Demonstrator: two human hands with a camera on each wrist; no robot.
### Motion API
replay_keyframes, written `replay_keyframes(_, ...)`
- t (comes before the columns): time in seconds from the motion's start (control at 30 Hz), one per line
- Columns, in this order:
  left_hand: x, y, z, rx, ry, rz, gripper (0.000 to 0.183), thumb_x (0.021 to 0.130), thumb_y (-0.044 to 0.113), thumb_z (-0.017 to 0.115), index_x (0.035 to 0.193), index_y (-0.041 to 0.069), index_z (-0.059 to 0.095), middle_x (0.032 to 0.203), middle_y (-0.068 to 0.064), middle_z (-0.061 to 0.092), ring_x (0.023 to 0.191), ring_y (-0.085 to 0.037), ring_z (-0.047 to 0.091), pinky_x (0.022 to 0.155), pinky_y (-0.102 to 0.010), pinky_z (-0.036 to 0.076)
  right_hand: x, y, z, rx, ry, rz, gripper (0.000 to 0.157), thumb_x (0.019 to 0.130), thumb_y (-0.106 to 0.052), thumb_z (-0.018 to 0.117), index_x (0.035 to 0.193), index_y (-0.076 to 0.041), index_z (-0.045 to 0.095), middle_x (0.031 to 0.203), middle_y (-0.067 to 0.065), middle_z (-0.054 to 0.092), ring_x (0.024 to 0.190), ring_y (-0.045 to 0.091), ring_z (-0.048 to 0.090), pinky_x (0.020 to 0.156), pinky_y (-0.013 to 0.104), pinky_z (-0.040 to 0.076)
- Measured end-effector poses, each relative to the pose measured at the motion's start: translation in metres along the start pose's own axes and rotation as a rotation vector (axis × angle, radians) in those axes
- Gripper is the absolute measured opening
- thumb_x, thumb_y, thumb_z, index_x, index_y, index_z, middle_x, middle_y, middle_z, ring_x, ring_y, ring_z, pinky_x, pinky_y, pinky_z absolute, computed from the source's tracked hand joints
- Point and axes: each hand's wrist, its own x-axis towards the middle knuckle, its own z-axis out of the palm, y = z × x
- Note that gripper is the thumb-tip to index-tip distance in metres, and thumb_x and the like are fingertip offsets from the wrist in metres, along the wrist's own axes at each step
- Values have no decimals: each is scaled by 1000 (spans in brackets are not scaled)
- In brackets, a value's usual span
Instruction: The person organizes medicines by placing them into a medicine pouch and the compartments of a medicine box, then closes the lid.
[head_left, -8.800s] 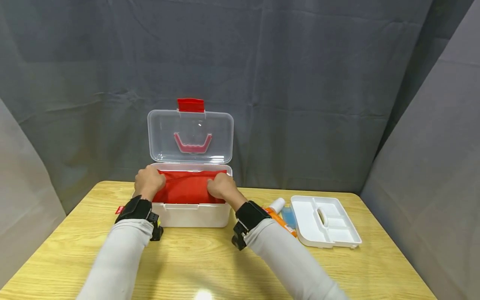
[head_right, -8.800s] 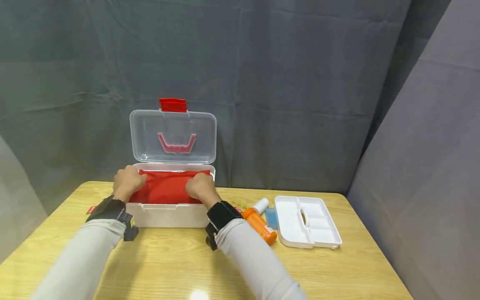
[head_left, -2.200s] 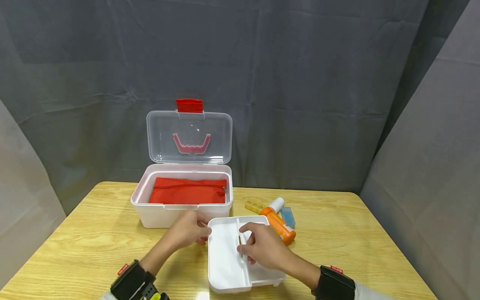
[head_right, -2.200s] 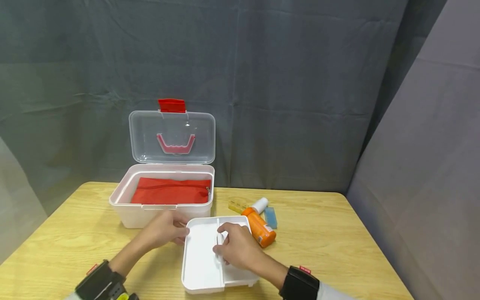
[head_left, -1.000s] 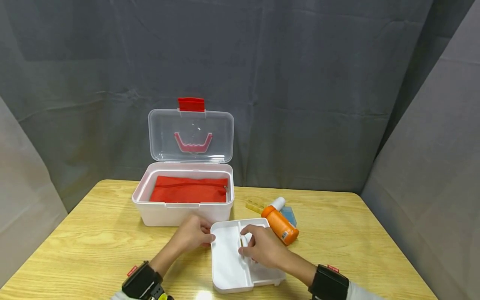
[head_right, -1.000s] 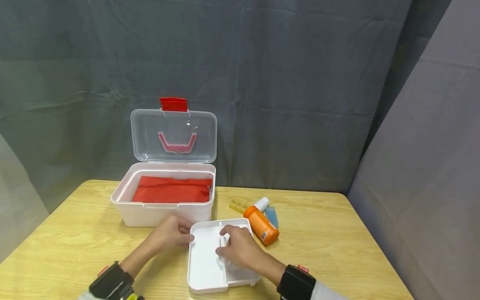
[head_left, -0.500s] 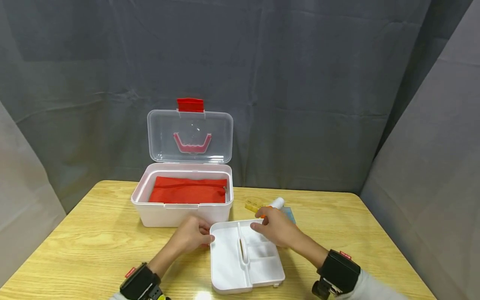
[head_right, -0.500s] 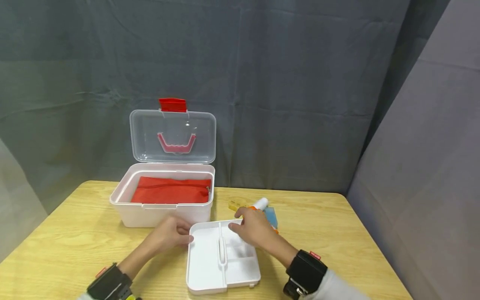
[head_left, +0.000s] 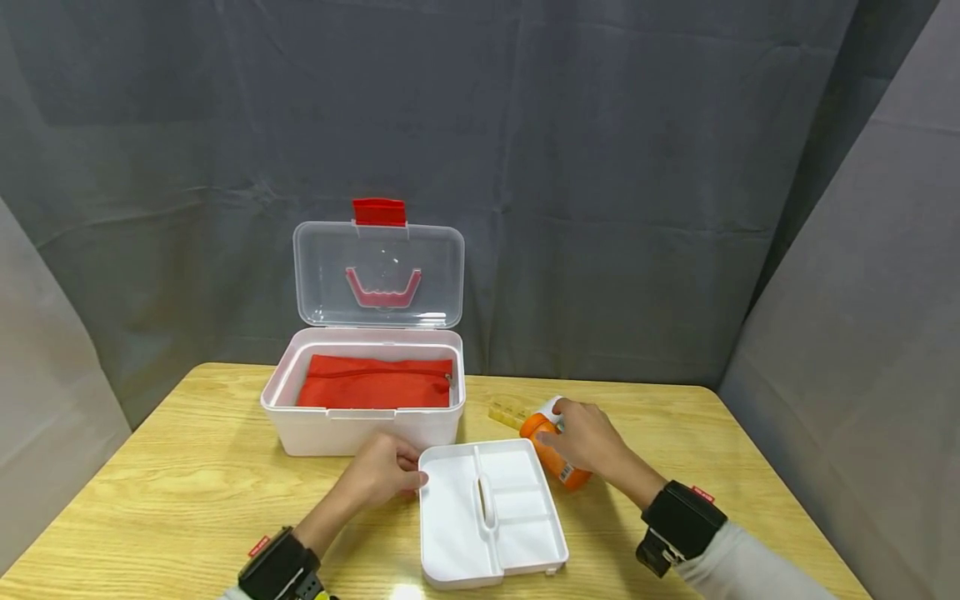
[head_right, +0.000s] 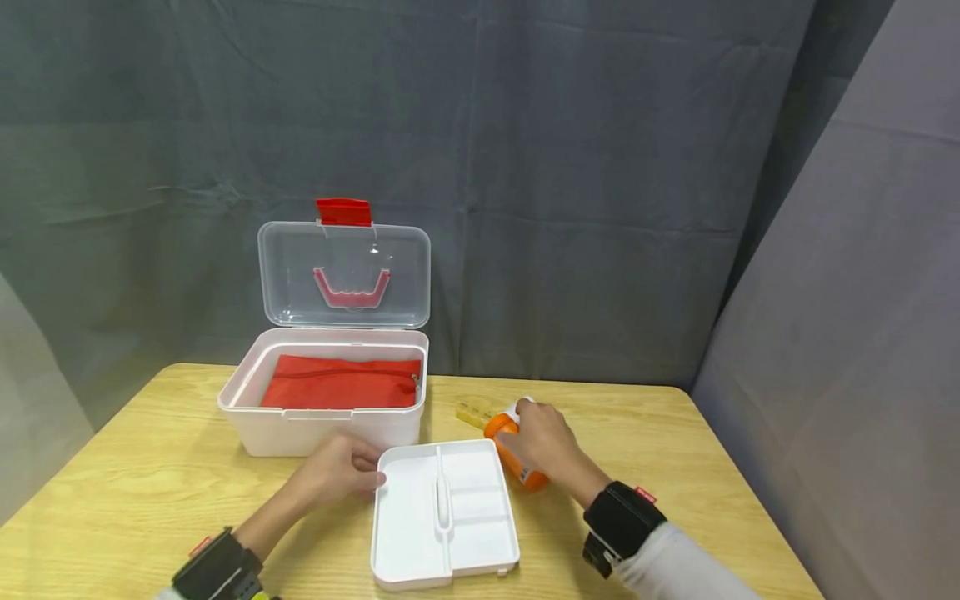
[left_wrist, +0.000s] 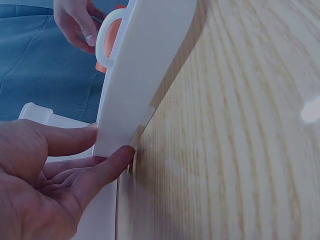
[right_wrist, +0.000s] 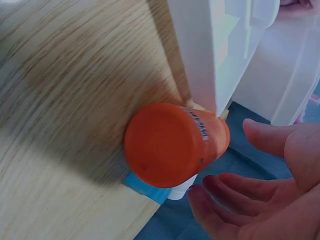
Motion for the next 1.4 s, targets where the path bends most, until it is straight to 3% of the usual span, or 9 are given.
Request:
replay_keyframes(0.17,0,-1,1,5,2,-4,23,81,-2,80,102,-10,74,83,-12,76,70,-19,72,65,-36,60,0,3,3,-57,-26,32,50,87,-28,79,117,9,64,86,11,68,62,16,57,53,26,47)
replay_keyframes(0.4,0,-1,1,-28,-5,-6,23,81,-4,79,102,-12,73,83,-14,76,70,-19,72,64,-36,61,-1,4,7,-56,-47,48,37,80,-27,85,96,0,65,76,5,62,61,17,57,52,26,48)
replay_keyframes(0.63,1,0,2,-32,-2,-15,21,81,-4,79,100,-11,74,82,-13,76,69,-19,72,63,-34,61,2,7,11,-74,-51,51,29,77,-20,85,86,-3,62,71,5,60,58,17,57,52,27,48)
replay_keyframes(1.1,1,-2,1,-52,-13,-22,23,81,-4,79,103,-11,74,84,-14,76,71,-20,72,64,-34,61,3,7,6,-98,-2,49,25,73,-22,79,80,-5,61,69,5,59,55,18,56,50,28,46)
replay_keyframes(1.4,2,-4,1,-90,-31,-11,24,82,-6,76,104,-15,71,87,-17,76,73,-21,73,65,-36,62,6,-8,-7,-14,10,35,25,76,-26,77,77,-6,62,66,5,60,51,16,58,47,27,49)
